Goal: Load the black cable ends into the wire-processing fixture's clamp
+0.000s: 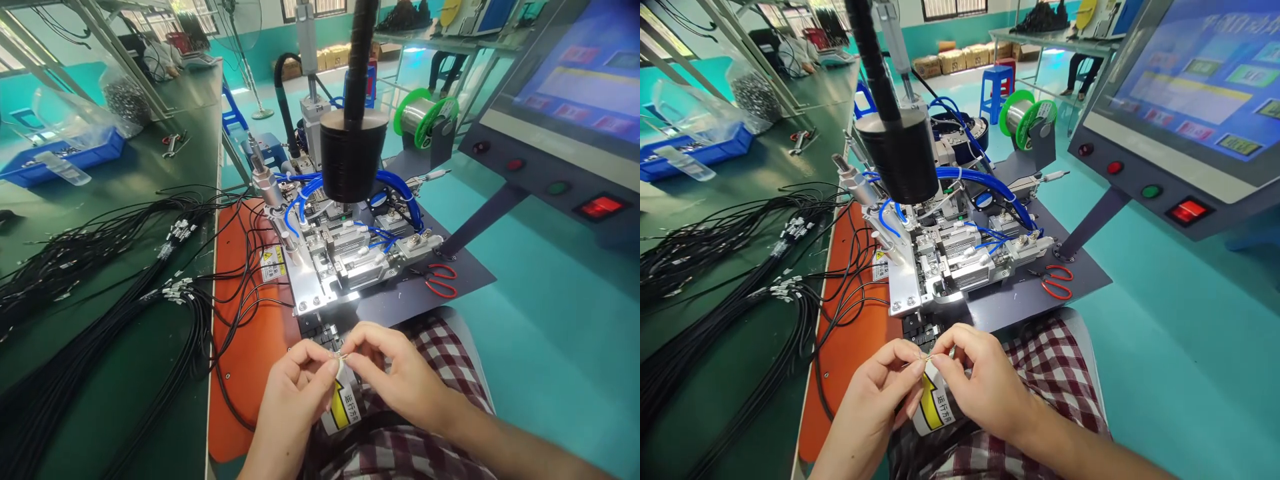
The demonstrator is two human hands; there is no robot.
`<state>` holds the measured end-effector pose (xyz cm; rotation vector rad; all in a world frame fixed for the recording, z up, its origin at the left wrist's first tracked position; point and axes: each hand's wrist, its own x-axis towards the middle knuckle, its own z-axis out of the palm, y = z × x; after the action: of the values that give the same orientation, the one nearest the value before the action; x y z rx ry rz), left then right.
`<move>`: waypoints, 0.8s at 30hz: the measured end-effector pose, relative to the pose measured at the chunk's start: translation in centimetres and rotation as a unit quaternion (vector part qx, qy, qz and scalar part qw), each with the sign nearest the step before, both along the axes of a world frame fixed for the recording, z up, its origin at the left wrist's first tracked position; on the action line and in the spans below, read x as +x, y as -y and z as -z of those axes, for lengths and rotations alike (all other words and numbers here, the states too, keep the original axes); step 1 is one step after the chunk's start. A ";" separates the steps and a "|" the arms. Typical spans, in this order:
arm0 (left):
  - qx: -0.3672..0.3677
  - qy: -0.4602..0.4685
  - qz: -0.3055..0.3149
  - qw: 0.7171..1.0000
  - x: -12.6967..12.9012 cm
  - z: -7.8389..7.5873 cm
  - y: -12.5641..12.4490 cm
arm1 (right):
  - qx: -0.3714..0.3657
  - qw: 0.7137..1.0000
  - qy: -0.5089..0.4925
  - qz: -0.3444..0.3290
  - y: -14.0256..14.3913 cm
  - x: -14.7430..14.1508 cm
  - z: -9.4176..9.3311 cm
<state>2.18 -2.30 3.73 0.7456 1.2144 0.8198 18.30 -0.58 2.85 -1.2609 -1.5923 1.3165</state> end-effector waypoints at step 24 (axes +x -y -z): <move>0.000 -0.008 -0.036 0.999 0.2 -0.1 -0.1 | 0.065 0.997 0.045 0.004 0.0 -0.3 0.1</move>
<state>2.35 -2.17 3.87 0.7133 1.2613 0.8734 18.01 -0.58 2.74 -1.2608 -1.7047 1.1462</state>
